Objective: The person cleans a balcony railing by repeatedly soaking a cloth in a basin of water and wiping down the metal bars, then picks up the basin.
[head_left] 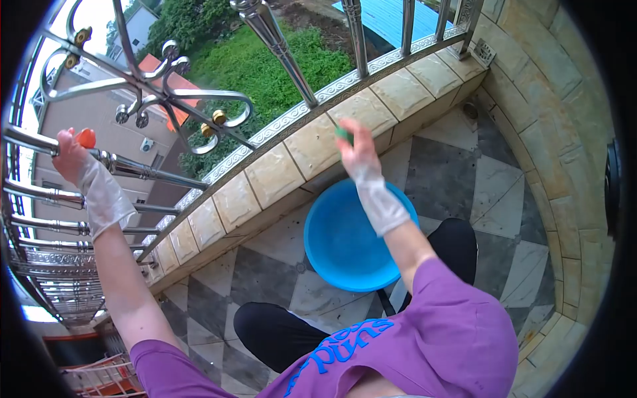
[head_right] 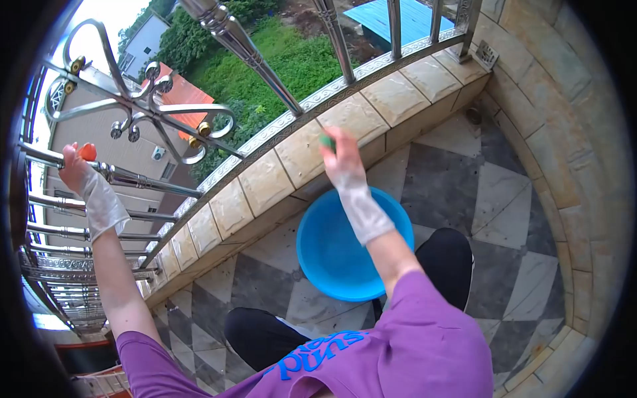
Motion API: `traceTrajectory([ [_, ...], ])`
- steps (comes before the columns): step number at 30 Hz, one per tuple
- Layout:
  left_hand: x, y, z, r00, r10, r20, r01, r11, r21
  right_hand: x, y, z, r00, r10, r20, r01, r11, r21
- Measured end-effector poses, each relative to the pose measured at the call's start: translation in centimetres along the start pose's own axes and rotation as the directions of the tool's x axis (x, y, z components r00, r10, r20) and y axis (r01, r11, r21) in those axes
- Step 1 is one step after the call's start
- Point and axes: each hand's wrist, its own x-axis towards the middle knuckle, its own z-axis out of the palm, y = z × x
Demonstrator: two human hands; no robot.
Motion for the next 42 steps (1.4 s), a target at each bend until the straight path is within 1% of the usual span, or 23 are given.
traceTrajectory([
  [3, 0.2, 0.3, -0.1, 1.0, -0.009, -0.001, 0.009, 0.993, 0.12, 11.8, 0.0, 2.3, 0.978, -0.143, -0.155, 0.102, 0.963, -0.25],
  [4, 0.9, -1.0, -0.3, 0.998, 0.059, 0.025, -0.063, 0.969, 0.239, 13.2, -0.2, 3.1, 0.978, 0.156, -0.142, -0.174, 0.976, -0.128],
  [6, -0.3, 0.4, 0.1, 0.999, -0.046, -0.006, 0.047, 0.99, 0.135, 14.8, -0.7, 4.5, 0.737, 0.676, -0.017, -0.673, 0.736, 0.076],
  [8, -1.0, 1.6, -0.1, 0.998, -0.069, -0.012, 0.07, 0.981, 0.18, 13.1, -1.8, 6.1, 0.842, 0.534, 0.07, -0.492, 0.815, -0.307],
  [9, -0.9, 1.1, -0.5, 1.0, -0.011, 0.018, 0.008, 0.985, 0.171, 12.5, -3.5, 6.0, 0.788, 0.604, 0.116, -0.601, 0.797, -0.067],
  [12, -0.3, -0.4, -0.6, 0.998, 0.035, 0.045, -0.04, 0.992, 0.121, 11.8, -1.0, 5.4, 0.971, 0.066, 0.23, 0.011, 0.949, -0.317],
  [14, -0.1, 0.0, -0.2, 0.992, -0.123, 0.006, 0.122, 0.99, 0.066, 12.3, -0.7, 4.1, 0.889, 0.22, 0.402, -0.182, 0.975, -0.13],
  [16, -0.3, 0.1, -0.3, 1.0, -0.023, 0.004, 0.022, 0.997, 0.07, 13.2, -1.1, 1.7, 0.827, 0.231, 0.513, -0.162, 0.971, -0.176],
  [17, -0.4, 0.1, -0.3, 1.0, 0.024, 0.002, -0.024, 0.997, 0.074, 14.1, -1.4, 0.3, 0.822, 0.201, 0.532, -0.234, 0.972, -0.006],
  [18, -0.5, 0.0, -0.2, 0.999, -0.048, -0.016, 0.049, 0.998, 0.046, 16.0, -1.9, 0.5, 0.705, 0.458, 0.542, -0.698, 0.585, 0.414],
  [19, -0.8, 0.5, 0.0, 0.997, -0.07, -0.03, 0.071, 0.997, 0.04, 18.5, -6.4, -3.7, 0.95, 0.024, 0.31, -0.174, 0.868, 0.465],
  [20, -0.8, 0.9, 0.1, 0.995, -0.088, -0.04, 0.09, 0.995, 0.04, 22.1, -8.2, -4.7, 0.951, -0.28, 0.13, 0.216, 0.904, 0.37],
  [21, -0.8, 1.0, 0.1, 0.993, -0.105, -0.047, 0.108, 0.993, 0.047, 25.7, -10.1, -5.8, 0.802, -0.589, -0.099, 0.595, 0.802, 0.045],
  [22, -0.8, 1.2, 0.1, 0.994, -0.102, -0.043, 0.105, 0.993, 0.056, 29.3, -12.0, -6.9, 0.564, -0.775, -0.284, 0.717, 0.63, -0.298],
  [23, -0.8, 1.3, 0.1, 0.994, -0.1, -0.041, 0.102, 0.993, 0.066, 31.1, -14.6, -7.9, 0.821, -0.553, -0.142, 0.55, 0.833, -0.067],
  [24, -0.8, 1.2, 0.0, 0.995, -0.094, -0.038, 0.096, 0.993, 0.075, 34.1, -14.8, -7.0, 0.476, -0.8, -0.366, 0.758, 0.584, -0.291],
  [31, -0.3, 0.5, 0.2, 0.978, -0.202, -0.051, 0.202, 0.979, 0.001, 23.0, 0.3, -1.7, 0.814, -0.536, -0.222, 0.381, 0.782, -0.493],
  [33, -0.3, 0.6, 0.1, 0.973, -0.228, -0.042, 0.229, 0.973, 0.011, 16.2, 8.1, 0.7, 0.945, -0.272, -0.181, 0.179, 0.896, -0.407],
  [37, -0.5, 1.3, -0.1, 0.972, -0.236, -0.016, 0.237, 0.971, 0.04, 15.6, 5.5, -0.9, 0.991, 0.013, -0.13, -0.065, 0.913, -0.403],
  [38, -0.2, 1.1, 0.1, 0.975, -0.221, -0.015, 0.22, 0.975, -0.01, 16.3, 3.8, -1.8, 0.988, -0.027, -0.153, -0.022, 0.951, -0.308],
  [39, 0.1, 0.4, 0.2, 0.978, -0.209, -0.019, 0.208, 0.976, -0.058, 18.5, 2.4, -2.6, 0.909, -0.358, -0.213, 0.306, 0.921, -0.243],
  [40, 0.2, -0.2, 0.3, 0.98, -0.198, -0.02, 0.195, 0.976, -0.099, 20.9, -1.6, -4.2, 0.833, -0.494, -0.251, 0.454, 0.868, -0.202],
  [42, 0.5, -0.9, 0.3, 0.985, -0.171, -0.026, 0.167, 0.978, -0.122, 26.5, -8.1, -6.2, 0.6, -0.751, -0.275, 0.659, 0.66, -0.362],
])
